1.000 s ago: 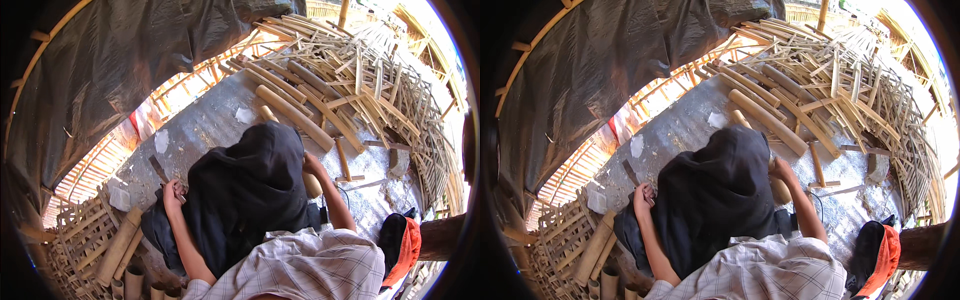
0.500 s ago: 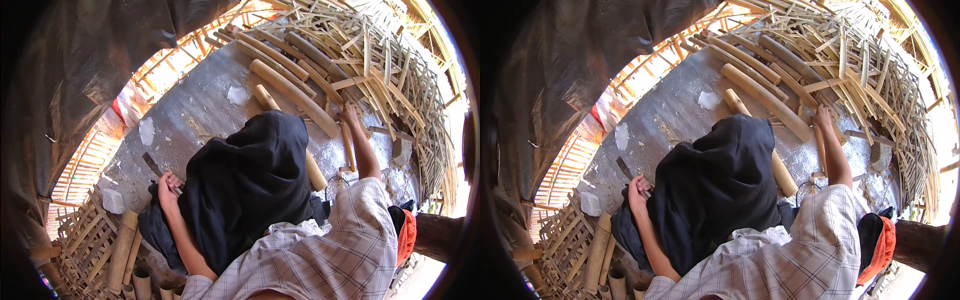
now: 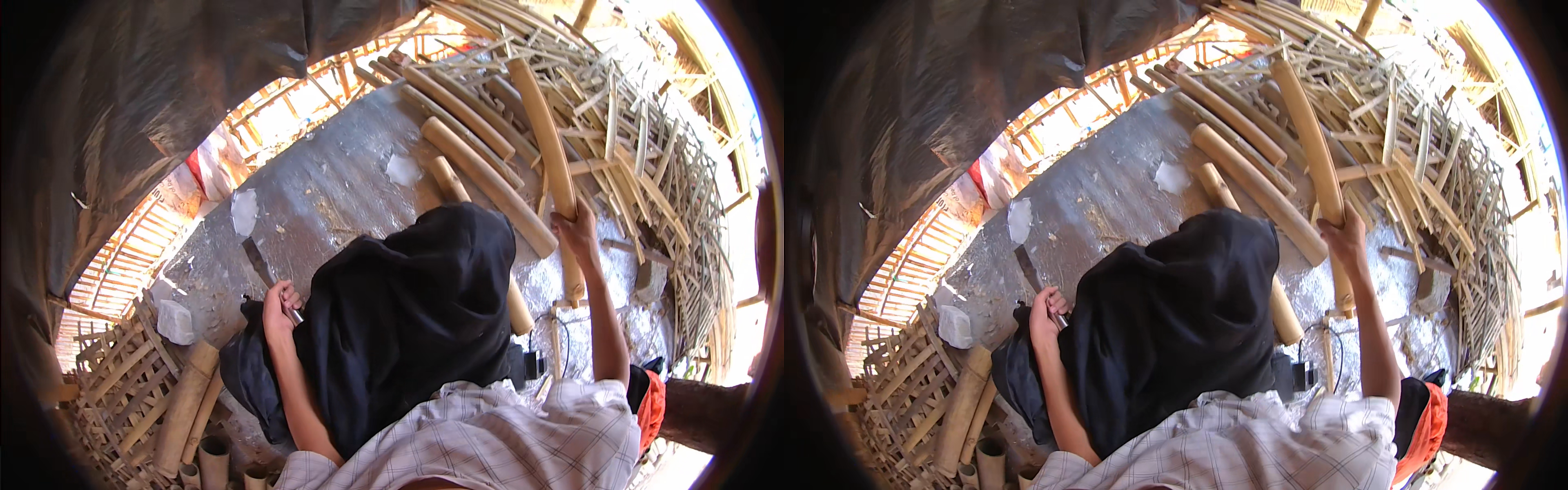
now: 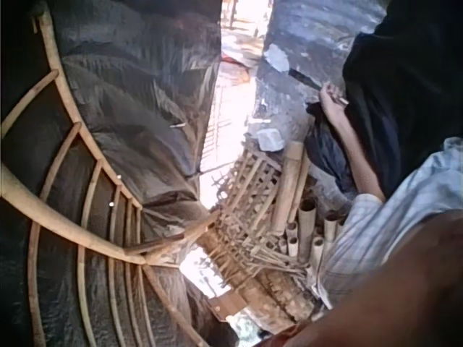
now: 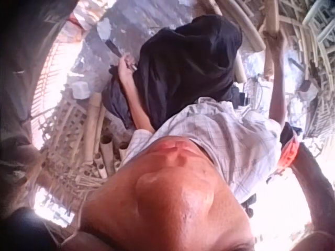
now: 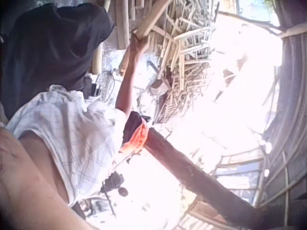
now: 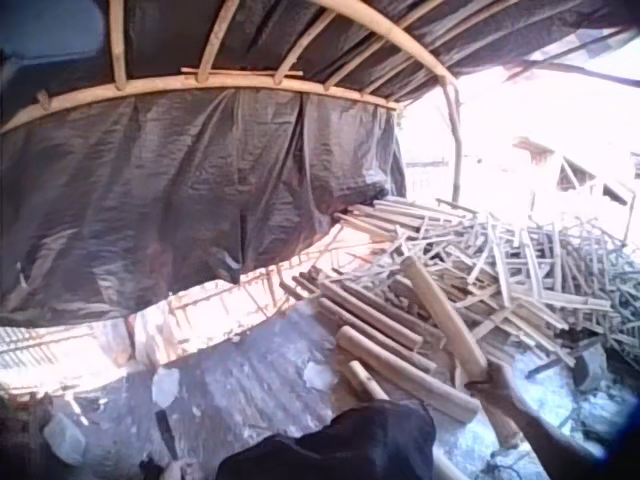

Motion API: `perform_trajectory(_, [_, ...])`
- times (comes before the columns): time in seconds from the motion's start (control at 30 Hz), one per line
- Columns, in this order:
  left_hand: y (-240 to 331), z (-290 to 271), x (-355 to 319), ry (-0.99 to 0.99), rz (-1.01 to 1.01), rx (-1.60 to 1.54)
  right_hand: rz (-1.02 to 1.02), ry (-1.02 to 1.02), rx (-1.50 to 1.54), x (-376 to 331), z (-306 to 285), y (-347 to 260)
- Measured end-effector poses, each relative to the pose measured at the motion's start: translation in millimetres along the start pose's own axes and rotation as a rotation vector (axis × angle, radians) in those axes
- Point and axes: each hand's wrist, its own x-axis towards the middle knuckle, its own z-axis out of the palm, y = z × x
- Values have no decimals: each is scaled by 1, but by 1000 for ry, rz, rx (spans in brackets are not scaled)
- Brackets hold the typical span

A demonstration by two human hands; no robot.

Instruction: The person uses a knife to shave and shape bamboo stalks while sitting among piles of bamboo materials.

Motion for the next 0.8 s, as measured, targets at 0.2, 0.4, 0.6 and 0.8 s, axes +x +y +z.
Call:
perform_trajectory(0.2, [-7,11,6,5,8,50,-459,-74,226,11,60,-138])
perform_trajectory(0.4, [-19,19,3,71,116,176,-706,-302,376,8,200,-247])
perform_trajectory(0.6, [-18,11,2,127,150,124,-335,-826,728,-73,361,-196])
perform_trajectory(0.8, [-23,11,8,126,113,174,-690,-708,576,-81,367,-193])
